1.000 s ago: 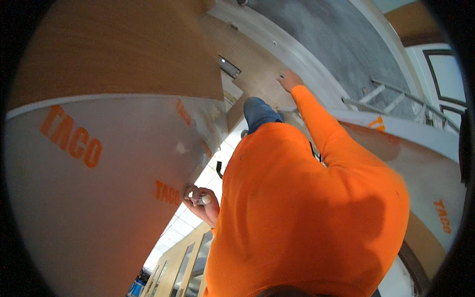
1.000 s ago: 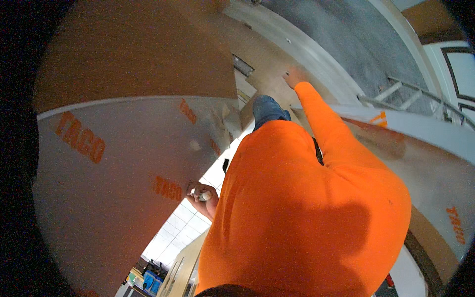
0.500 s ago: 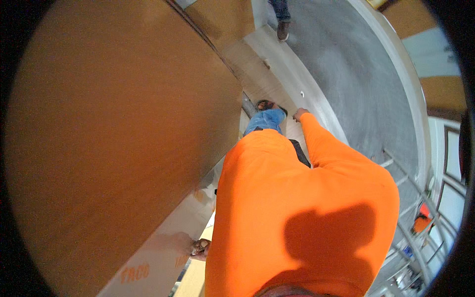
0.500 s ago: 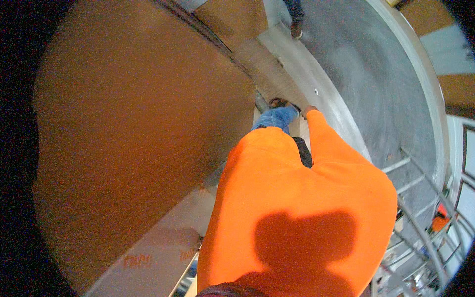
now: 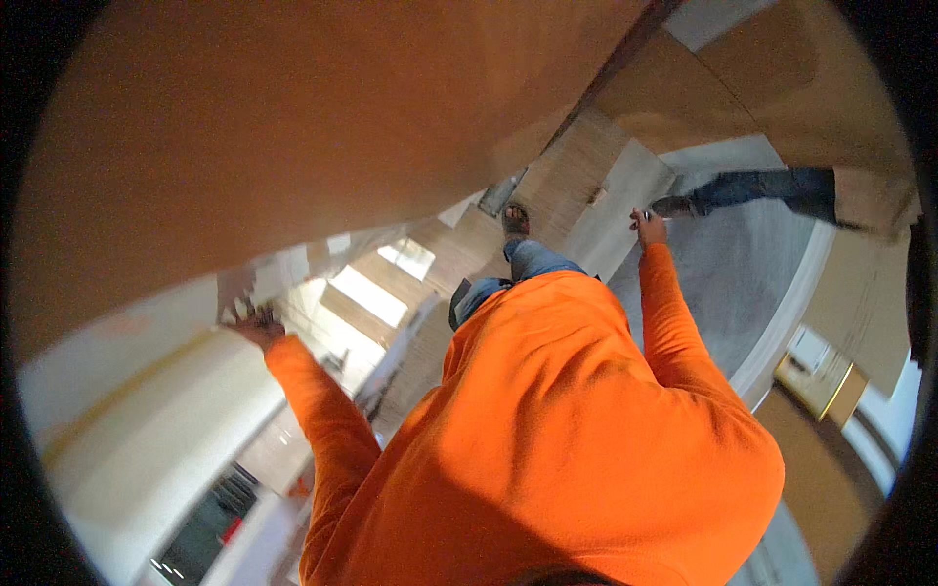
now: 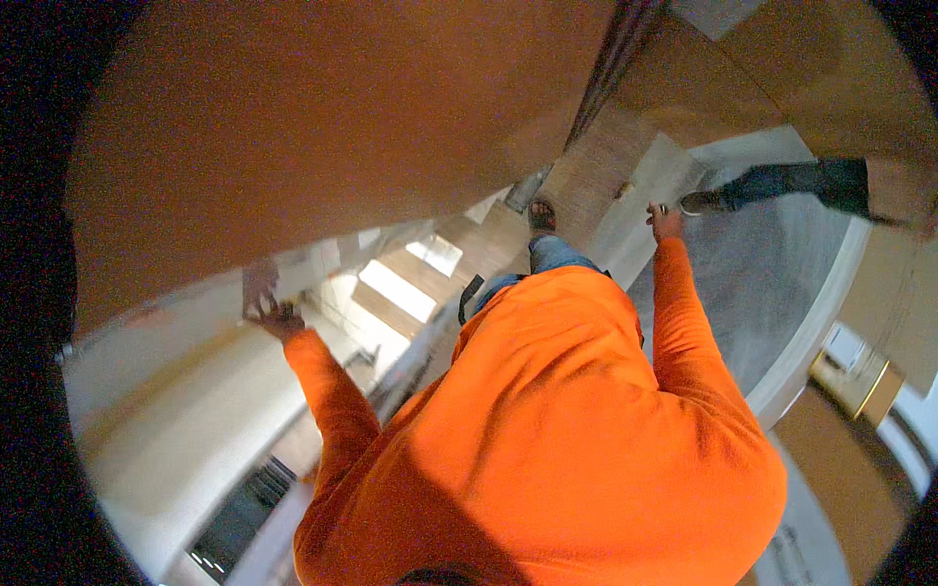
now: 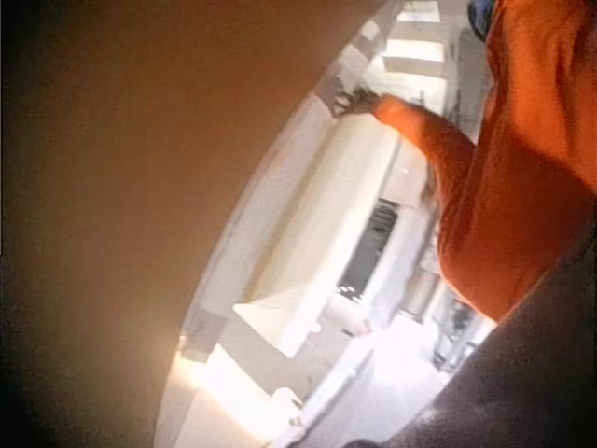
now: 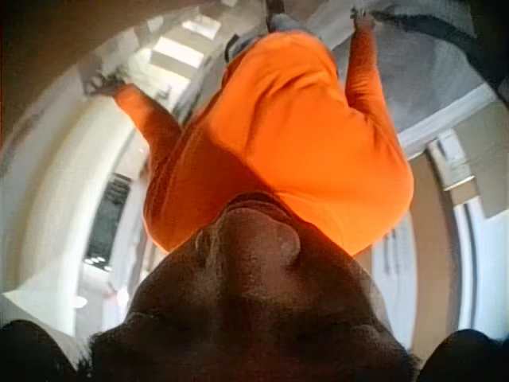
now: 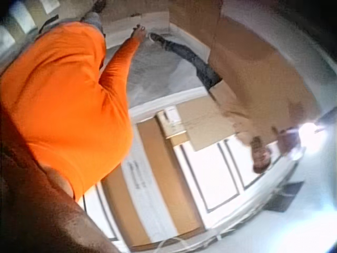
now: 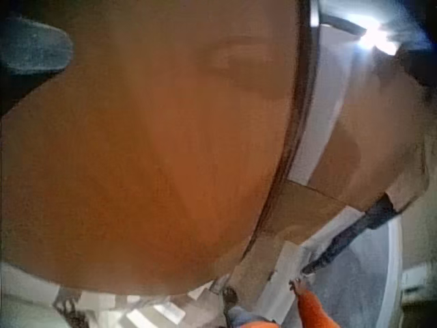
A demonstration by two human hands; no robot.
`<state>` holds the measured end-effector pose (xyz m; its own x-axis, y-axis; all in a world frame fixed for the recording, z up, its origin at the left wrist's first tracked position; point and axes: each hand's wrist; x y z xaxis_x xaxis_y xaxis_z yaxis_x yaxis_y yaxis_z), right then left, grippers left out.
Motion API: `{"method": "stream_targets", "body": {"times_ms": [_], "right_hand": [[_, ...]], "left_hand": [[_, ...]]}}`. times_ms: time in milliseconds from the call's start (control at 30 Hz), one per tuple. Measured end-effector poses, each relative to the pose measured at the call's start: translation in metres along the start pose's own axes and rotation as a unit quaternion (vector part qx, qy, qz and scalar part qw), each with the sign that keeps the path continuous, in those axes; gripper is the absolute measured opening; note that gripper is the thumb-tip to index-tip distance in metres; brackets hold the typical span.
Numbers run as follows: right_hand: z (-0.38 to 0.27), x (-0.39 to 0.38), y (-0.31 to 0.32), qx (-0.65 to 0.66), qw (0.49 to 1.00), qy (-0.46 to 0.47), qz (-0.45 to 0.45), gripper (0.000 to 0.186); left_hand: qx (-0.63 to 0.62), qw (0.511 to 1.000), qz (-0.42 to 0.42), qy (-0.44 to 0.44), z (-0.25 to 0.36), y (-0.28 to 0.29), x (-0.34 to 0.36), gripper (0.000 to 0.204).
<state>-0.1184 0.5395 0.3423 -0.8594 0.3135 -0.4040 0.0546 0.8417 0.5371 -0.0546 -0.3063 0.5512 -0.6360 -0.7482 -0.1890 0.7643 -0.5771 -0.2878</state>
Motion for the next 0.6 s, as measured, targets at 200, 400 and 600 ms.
{"method": "stream_targets", "body": {"times_ms": [200, 400, 600], "right_hand": [[-0.003, 0.047, -0.04, -0.226, 0.96, 0.119, -0.114, 0.041], [0.021, 0.061, -0.061, -0.374, 0.881, 0.245, -0.157, 0.04], [0.031, 0.154, -0.12, -0.395, 0.878, 0.083, -0.257, 0.036]], "left_hand": [[-0.016, 0.997, 0.035, -0.072, -0.099, -0.078, -0.081, 0.054], [0.044, 0.993, 0.096, -0.045, -0.146, -0.179, -0.156, 0.046], [0.189, 0.966, 0.133, -0.115, -0.176, -0.191, -0.177, 0.055]]}}
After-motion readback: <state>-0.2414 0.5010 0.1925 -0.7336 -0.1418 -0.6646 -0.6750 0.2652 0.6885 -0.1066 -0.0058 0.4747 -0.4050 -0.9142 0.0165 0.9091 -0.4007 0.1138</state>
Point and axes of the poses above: each hand's wrist, its own x-axis towards the middle knuckle, its own y-axis out of the back of the hand, z = x × y, and after that the axes turned 8 degrees about -z, right-handed
